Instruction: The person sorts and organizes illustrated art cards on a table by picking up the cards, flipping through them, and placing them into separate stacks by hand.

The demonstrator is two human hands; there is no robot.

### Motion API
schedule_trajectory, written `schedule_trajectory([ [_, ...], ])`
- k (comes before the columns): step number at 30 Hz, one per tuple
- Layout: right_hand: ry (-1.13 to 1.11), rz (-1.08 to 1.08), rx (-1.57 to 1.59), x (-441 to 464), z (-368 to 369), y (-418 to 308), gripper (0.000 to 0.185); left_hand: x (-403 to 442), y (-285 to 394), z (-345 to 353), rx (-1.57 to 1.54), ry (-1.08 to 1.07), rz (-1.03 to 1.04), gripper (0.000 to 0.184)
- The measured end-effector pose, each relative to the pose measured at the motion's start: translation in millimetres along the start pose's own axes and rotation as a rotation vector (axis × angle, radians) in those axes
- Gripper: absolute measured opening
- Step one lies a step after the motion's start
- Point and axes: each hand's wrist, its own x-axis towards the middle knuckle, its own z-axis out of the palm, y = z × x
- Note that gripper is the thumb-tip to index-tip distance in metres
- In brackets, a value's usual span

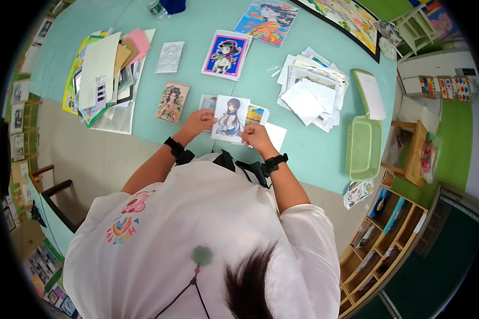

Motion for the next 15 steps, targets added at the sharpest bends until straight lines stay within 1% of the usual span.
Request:
schedule_trajectory([
  [1, 0.012, 0.046, 0.016, 3, 0, 10, 0.011, -4, -15, -7, -0.002, 0.026, 0.013, 0.043],
  [4, 0.095, 0.107, 0.115, 9, 3, 33, 0.010, -10, -62, -28, 0.347, 0.342, 0.193, 0.047],
  [7, 0.085, 0.111, 0.136, 13, 18, 36, 0.009, -16, -83, -48, 0.385, 0.447, 0.162, 0.050],
  [9, 0.061, 0.097, 0.146, 26, 30, 41, 0.009, -13, -85, -53, 0.345, 0.385, 0.181, 0.050],
  [12, 0.137, 0.140, 0.079, 48, 49, 44, 0.009, -7, -79, -54, 0.300, 0.274, 0.184, 0.051],
  [13, 0.179, 0.120, 0.058, 55, 56, 45, 0.011, -5, -77, -53, 0.288, 0.232, 0.182, 0.051],
  [15, 0.226, 0.099, -0.059, 65, 65, 44, 0.013, -6, -76, -49, 0.376, 0.255, 0.189, 0.050],
])
